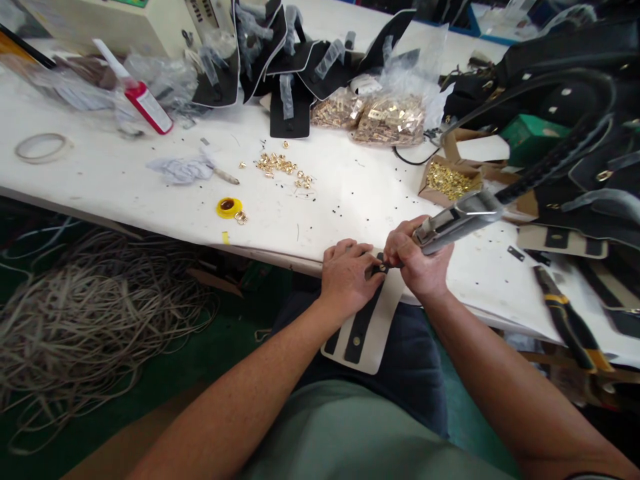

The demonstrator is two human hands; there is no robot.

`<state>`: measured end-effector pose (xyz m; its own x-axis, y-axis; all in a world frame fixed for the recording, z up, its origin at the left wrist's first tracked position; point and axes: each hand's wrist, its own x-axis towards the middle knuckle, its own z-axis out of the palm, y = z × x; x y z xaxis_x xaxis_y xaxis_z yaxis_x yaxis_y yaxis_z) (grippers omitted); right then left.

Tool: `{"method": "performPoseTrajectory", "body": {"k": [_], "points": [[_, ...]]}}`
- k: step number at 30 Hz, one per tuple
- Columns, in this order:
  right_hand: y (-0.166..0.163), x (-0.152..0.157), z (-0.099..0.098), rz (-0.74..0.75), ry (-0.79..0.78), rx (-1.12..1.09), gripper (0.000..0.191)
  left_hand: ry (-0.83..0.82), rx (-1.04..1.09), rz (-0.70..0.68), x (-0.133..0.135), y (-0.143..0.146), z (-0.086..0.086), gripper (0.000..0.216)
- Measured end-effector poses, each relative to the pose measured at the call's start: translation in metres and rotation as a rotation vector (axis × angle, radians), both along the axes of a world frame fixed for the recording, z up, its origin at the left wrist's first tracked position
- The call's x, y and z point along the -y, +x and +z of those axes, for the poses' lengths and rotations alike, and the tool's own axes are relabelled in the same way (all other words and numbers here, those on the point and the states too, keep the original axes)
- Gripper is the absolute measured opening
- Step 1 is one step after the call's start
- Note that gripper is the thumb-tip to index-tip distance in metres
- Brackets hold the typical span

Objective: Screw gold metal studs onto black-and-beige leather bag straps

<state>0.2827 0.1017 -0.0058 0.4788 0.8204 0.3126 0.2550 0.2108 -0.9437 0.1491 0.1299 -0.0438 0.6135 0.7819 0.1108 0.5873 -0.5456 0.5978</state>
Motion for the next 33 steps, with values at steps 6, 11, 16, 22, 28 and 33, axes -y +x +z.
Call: {"method": "performPoseTrajectory", "body": {"k": [6,11,16,22,28,33], "points": [[-0.006,-0.003,0.003,-0.056,-0.09,-0.02,0.032,0.01,0.015,-0.003,0.0,-0.001,-0.002,0.017],[-0.008,-0.005,0.003,-0.158,-0.04,-0.155,0.036,0.009,0.017,-0.009,0.002,-0.004,0.002,0.017],[-0.005,-0.002,0.007,-0.128,-0.108,-0.106,0.045,0.032,-0.007,0.005,0.004,-0.005,0.006,0.017],[0.005,-0.003,0.041,-0.096,-0.111,0.027,0.051,0.076,0.0,0.017,0.006,-0.003,0.003,0.017],[0.057,-0.003,0.029,-0.139,-0.553,0.716,0.042,0.15,-0.01,0.025,0.012,-0.005,0.01,0.022],[0.087,0.015,0.002,-0.202,-0.633,0.77,0.035,0.193,-0.058,0.02,0.015,-0.007,0.013,0.019]]}}
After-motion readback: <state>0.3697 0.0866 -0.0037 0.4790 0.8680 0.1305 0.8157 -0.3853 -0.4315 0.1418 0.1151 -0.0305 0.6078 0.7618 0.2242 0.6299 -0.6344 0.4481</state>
